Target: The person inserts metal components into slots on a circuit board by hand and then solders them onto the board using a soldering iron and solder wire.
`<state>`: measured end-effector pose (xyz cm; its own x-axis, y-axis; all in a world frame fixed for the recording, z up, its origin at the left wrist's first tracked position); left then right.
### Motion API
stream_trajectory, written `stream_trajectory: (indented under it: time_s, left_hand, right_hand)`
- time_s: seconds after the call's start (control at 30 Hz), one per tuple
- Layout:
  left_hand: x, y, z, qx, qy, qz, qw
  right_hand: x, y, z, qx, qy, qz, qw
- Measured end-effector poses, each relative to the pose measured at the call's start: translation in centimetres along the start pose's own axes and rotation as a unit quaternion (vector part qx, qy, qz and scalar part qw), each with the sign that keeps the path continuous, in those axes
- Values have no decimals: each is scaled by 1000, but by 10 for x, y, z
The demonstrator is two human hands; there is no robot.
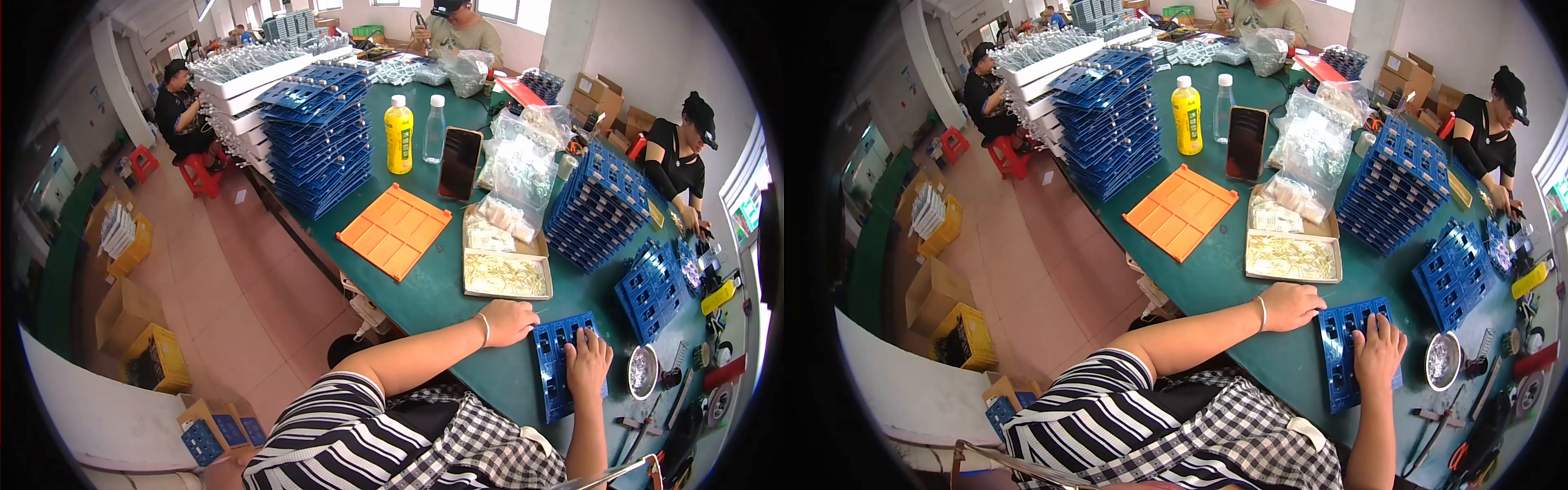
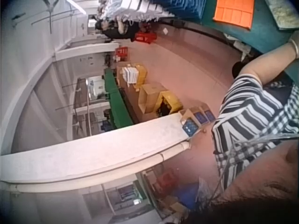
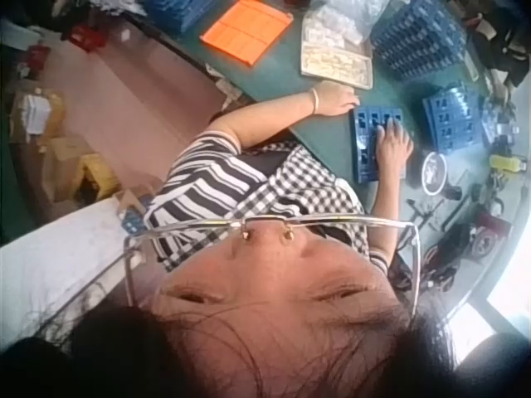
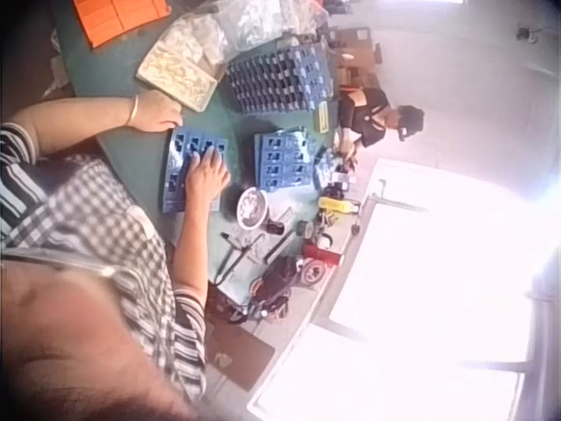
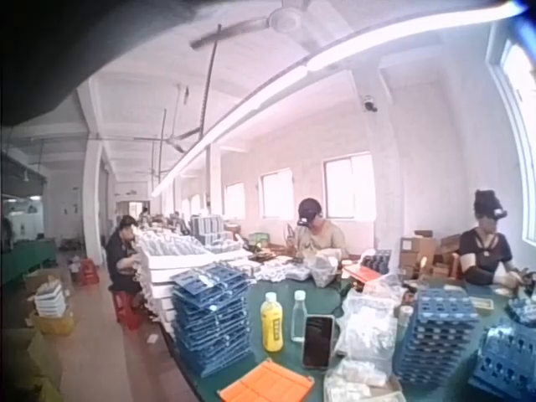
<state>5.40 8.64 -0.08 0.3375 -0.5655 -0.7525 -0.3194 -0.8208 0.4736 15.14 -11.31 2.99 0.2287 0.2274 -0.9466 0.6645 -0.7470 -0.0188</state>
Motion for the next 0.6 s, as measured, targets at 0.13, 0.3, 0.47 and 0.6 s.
stream_trajectory:
  time_s: [0.13, 0.3, 0.47, 0.6]
  left_hand:
    - [-1, -1, -2, -2, 1, 2, 1000]
    - [-1, 0, 0, -3, 6, 1, 1000]
    - [-1, 6, 2, -2, 7, 15, 1000]
    - [-8, 3, 1, -22, 42, 95, 994]
  right_hand:
    - [4, 6, 0, -5, -5, 2, 1000]
    - [2, 0, 1, -2, -10, -14, 1000]
    - [-8, -3, 4, -4, -33, 14, 999]
    - [-5, -2, 7, -26, -5, 30, 999]
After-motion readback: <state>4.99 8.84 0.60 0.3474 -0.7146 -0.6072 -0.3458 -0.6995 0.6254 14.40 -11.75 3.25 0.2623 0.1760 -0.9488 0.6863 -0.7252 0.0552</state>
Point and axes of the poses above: each hand's wrist, its own z-axis away from the middle knuckle, its own x-axis out of the palm, y = z × x, the point moved 3 cm from there along -z, towards the middle knuckle, and after that the axes turned 10 degrees about x, right-handed, at the moved point
